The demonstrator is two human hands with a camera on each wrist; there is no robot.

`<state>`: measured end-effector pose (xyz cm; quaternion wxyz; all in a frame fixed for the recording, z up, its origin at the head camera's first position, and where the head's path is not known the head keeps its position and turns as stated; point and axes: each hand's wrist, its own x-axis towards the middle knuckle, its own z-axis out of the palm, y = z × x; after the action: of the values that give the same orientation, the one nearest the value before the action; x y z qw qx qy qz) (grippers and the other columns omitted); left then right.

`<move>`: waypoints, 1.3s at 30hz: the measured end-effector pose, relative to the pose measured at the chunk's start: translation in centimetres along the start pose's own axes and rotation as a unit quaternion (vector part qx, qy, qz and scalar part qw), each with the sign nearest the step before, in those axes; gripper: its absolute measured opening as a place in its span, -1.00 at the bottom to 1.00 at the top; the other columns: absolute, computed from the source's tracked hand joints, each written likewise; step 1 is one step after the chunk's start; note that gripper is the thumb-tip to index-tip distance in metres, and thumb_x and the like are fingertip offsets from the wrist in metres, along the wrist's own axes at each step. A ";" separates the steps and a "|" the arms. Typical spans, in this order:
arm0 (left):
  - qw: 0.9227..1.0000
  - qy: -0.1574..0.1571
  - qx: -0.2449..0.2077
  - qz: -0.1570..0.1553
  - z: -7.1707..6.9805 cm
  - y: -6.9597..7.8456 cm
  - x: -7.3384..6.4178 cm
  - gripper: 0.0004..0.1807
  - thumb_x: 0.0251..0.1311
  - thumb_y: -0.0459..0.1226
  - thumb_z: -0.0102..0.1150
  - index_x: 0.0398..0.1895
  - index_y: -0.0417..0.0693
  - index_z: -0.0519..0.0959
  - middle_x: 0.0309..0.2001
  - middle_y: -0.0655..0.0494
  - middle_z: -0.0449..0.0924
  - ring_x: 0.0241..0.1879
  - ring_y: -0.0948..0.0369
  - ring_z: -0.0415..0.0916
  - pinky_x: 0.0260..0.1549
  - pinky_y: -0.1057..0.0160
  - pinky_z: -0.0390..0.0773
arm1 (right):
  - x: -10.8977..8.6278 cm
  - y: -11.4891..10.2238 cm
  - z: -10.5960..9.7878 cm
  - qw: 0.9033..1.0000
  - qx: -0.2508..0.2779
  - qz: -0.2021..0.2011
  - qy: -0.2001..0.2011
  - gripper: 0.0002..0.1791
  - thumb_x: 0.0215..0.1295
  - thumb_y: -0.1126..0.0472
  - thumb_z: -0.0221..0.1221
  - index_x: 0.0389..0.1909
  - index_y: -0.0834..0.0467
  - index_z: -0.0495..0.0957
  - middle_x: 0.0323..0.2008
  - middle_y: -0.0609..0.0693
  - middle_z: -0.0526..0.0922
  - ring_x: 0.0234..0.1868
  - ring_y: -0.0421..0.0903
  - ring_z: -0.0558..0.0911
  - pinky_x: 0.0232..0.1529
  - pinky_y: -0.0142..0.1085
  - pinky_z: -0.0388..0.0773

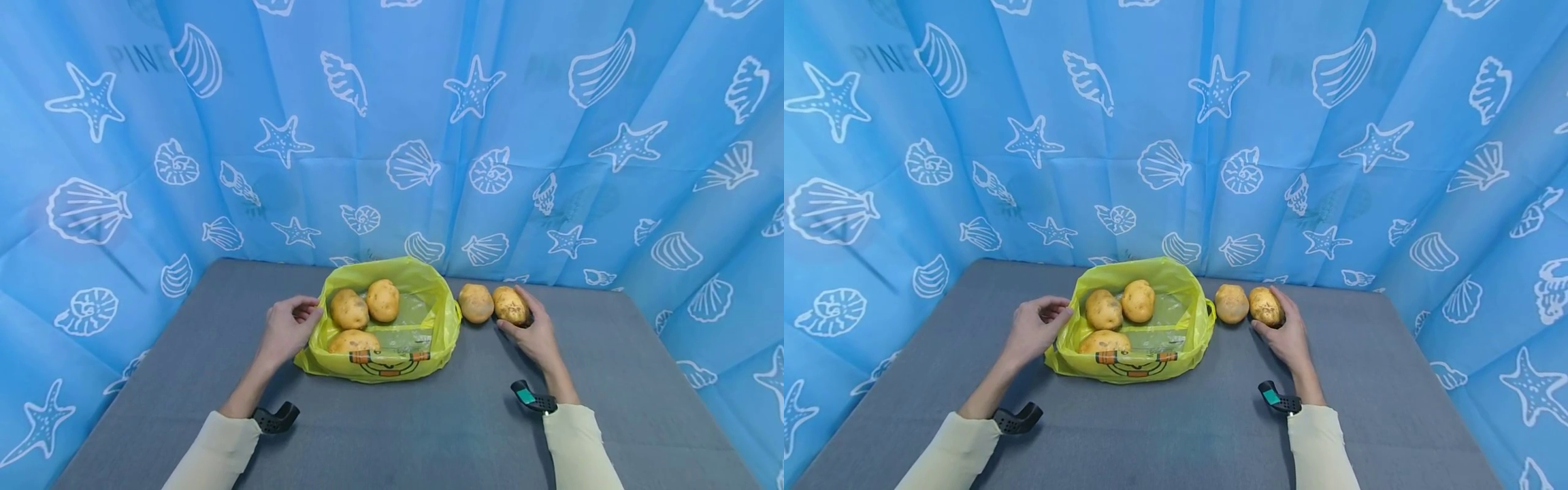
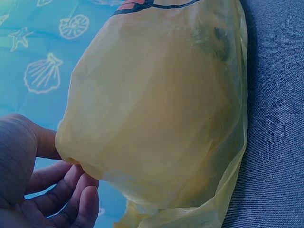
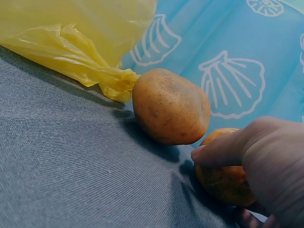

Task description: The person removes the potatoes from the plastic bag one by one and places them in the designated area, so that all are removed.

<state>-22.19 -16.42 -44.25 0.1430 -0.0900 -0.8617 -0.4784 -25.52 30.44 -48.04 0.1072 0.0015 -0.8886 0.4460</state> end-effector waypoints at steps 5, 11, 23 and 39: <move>1.000 -0.002 0.000 -0.002 0.0 0.0 0.1 -0.81 0.31 -0.36 0.28 -0.09 -0.30 0.70 -0.31 -0.01 0.65 -0.32 0.16 0.55 -0.33 0.36 0.54 | 0.1 -0.1 0.0 1.000 0.009 0.004 -0.002 -0.07 0.25 0.32 0.39 0.57 0.19 0.12 0.47 0.43 0.11 0.45 0.40 0.14 0.33 0.28 0.15; 1.000 -0.003 0.002 -0.005 0.0 0.0 0.1 -0.81 0.31 -0.36 0.27 -0.09 -0.30 0.70 -0.32 -0.01 0.65 -0.33 0.16 0.55 -0.33 0.35 0.54 | 0.0 -0.2 -0.2 1.000 0.017 -0.001 -0.001 -0.08 0.24 0.33 0.39 0.55 0.26 0.13 0.48 0.40 0.12 0.42 0.37 0.19 0.29 0.25 0.24; 1.000 0.000 0.004 -0.007 0.0 0.1 0.1 -0.80 0.33 -0.35 0.25 -0.08 -0.29 0.70 -0.31 -0.01 0.66 -0.32 0.17 0.55 -0.33 0.36 0.53 | -0.3 -1.8 -1.9 1.000 0.016 0.010 -0.015 -0.06 0.28 0.27 0.38 0.57 0.27 0.07 0.49 0.42 0.09 0.37 0.47 0.22 0.27 0.32 0.27; 1.000 0.007 0.008 -0.005 -0.2 0.2 0.0 -0.80 0.32 -0.34 0.27 -0.09 -0.29 0.70 -0.31 -0.01 0.65 -0.33 0.16 0.55 -0.34 0.34 0.54 | -1.6 -6.6 -2.3 0.998 -0.007 -0.055 0.013 -0.19 0.28 0.25 0.38 0.50 0.25 0.23 0.42 0.41 0.20 0.38 0.42 0.21 0.25 0.32 0.24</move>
<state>-22.12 -16.46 -44.01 0.1472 -0.0812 -0.8649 -0.4729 -22.87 28.17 -41.78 0.1428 0.0436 -0.8888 0.4334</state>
